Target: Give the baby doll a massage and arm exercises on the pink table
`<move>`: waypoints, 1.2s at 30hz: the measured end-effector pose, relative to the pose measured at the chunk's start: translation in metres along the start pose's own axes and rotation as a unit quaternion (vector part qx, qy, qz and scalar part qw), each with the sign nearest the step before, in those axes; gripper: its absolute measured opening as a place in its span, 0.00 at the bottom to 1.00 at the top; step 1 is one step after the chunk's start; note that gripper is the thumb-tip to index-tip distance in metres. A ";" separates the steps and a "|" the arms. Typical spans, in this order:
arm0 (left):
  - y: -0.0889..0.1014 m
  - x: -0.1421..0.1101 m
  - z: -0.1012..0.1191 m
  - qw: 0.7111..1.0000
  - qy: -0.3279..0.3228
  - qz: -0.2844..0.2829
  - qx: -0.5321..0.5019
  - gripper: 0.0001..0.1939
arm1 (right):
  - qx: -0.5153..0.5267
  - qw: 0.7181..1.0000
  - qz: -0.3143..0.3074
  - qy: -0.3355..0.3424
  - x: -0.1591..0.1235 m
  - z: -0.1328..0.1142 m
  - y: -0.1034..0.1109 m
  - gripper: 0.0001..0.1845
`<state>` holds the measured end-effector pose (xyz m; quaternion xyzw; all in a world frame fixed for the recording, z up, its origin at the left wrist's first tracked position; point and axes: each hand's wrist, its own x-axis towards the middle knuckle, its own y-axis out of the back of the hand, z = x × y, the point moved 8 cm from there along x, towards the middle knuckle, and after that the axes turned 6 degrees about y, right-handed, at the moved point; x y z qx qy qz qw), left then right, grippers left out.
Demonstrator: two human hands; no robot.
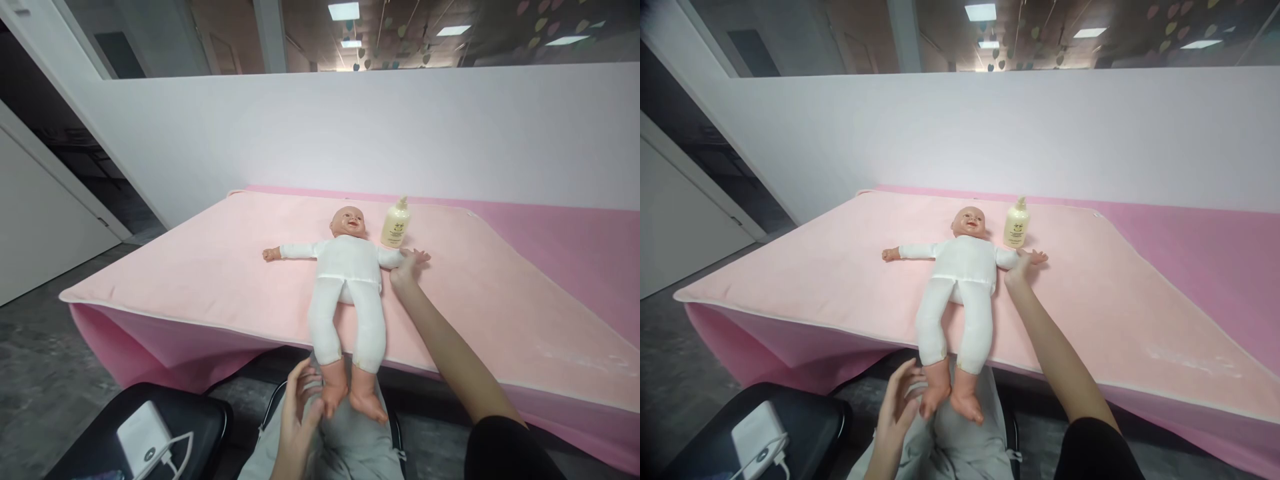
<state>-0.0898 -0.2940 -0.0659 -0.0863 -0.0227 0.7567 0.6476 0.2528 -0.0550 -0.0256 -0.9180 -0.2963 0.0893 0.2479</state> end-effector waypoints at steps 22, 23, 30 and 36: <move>0.044 0.031 0.028 0.978 -0.011 0.205 -0.017 0.34 | -0.001 0.992 0.094 0.083 0.015 -0.008 0.017 0.34; 0.044 0.031 0.029 0.979 -0.015 0.203 -0.007 0.33 | 0.000 0.993 0.091 0.078 0.017 -0.006 0.017 0.33; 0.031 0.020 0.029 0.983 -0.019 0.154 0.097 0.30 | -0.014 0.997 0.023 0.078 0.034 0.003 0.012 0.19; 0.031 0.021 0.028 0.978 -0.026 0.154 0.139 0.31 | -0.017 0.999 0.006 0.046 0.040 0.010 0.009 0.19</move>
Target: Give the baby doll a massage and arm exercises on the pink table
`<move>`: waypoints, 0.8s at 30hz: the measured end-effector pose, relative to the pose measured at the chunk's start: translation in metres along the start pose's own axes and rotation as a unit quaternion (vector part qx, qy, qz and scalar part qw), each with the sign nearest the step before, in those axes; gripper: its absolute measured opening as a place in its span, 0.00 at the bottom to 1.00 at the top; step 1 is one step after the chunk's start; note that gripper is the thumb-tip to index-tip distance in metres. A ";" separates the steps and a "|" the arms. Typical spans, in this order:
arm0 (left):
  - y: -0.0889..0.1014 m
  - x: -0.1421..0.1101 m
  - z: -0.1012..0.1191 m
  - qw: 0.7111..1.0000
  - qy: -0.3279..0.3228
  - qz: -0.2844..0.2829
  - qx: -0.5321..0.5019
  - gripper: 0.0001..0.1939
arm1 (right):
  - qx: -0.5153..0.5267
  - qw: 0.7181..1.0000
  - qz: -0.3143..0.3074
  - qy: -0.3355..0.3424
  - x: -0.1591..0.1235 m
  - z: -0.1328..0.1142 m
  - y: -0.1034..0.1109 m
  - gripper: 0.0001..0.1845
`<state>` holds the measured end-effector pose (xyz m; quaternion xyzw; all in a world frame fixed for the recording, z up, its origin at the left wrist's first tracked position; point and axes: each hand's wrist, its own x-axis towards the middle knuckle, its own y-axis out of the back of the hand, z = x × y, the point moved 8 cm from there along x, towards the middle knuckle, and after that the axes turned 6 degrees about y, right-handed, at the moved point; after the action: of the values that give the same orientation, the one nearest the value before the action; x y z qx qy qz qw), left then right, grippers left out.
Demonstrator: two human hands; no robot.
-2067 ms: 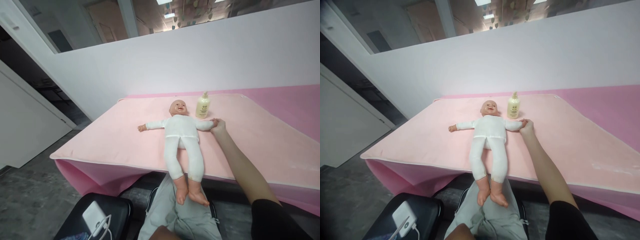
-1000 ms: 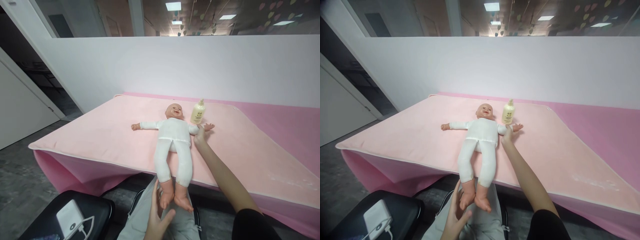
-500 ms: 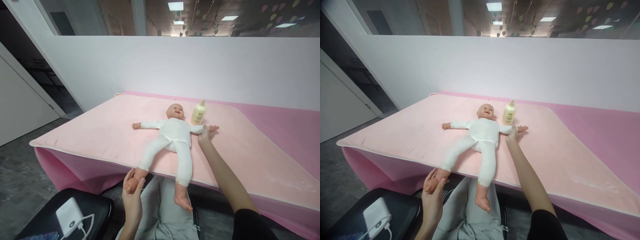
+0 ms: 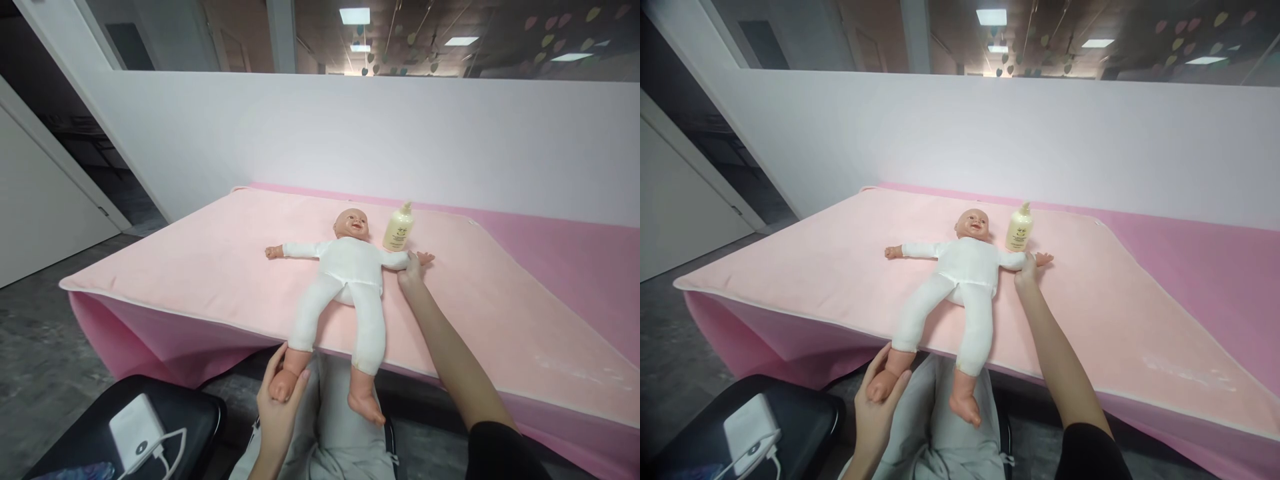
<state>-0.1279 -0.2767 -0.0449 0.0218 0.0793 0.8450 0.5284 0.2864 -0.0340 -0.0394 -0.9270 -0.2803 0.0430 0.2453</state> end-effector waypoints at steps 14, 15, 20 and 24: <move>0.002 0.001 -0.003 0.999 -0.042 0.010 -0.018 0.31 | -0.089 0.994 -0.061 0.005 0.009 0.009 -0.010 0.21; 0.001 0.001 -0.002 0.999 -0.044 0.010 -0.019 0.30 | -0.091 0.994 -0.053 -0.001 0.009 0.011 -0.008 0.21; 0.000 -0.003 0.008 0.998 -0.056 0.020 -0.020 0.30 | -0.142 0.988 -0.061 0.028 0.009 0.009 -0.006 0.23; -0.001 -0.005 0.010 0.998 -0.061 0.018 -0.004 0.28 | -0.179 0.970 -0.133 0.095 0.004 -0.002 -0.014 0.24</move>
<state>-0.1234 -0.2792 -0.0350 0.0721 0.0432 0.8520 0.5168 0.2829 -0.0223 -0.0306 -0.9101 -0.3796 -0.1291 0.1048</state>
